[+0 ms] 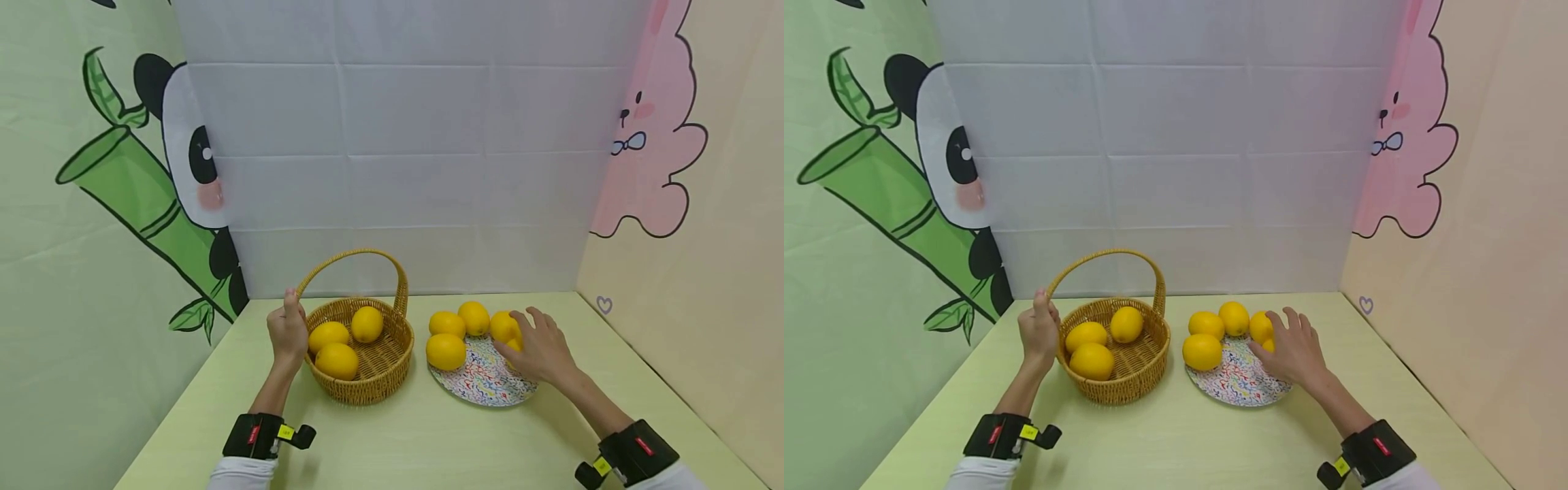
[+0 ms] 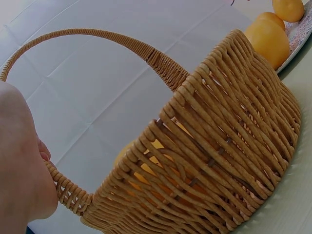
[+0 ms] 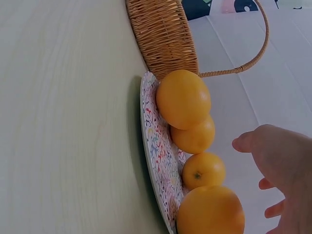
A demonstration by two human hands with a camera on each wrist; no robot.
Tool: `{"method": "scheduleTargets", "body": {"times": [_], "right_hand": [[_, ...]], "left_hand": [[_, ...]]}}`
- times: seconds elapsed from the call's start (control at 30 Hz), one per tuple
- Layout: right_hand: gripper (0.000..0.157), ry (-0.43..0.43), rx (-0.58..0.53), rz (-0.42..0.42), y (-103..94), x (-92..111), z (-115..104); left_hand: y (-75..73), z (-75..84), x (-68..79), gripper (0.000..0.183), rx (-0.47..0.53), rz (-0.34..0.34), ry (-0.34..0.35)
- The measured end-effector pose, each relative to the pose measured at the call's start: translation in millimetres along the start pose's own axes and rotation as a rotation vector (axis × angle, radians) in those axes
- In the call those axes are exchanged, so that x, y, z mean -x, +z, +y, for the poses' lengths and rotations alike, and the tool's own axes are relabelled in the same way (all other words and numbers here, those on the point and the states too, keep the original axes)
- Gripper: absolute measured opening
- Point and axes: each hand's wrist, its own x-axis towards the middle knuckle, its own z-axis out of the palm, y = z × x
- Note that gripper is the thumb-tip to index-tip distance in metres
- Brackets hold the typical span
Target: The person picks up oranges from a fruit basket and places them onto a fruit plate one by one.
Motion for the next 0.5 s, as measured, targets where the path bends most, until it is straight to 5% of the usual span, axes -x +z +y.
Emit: {"method": "scheduleTargets", "body": {"times": [0.5], "right_hand": [[0.078,-0.118,-0.066,0.04,-7.7,-11.9,-31.4]], "left_hand": [[0.5,0.4,0.0,0.071,-0.014,0.006,0.011]]}}
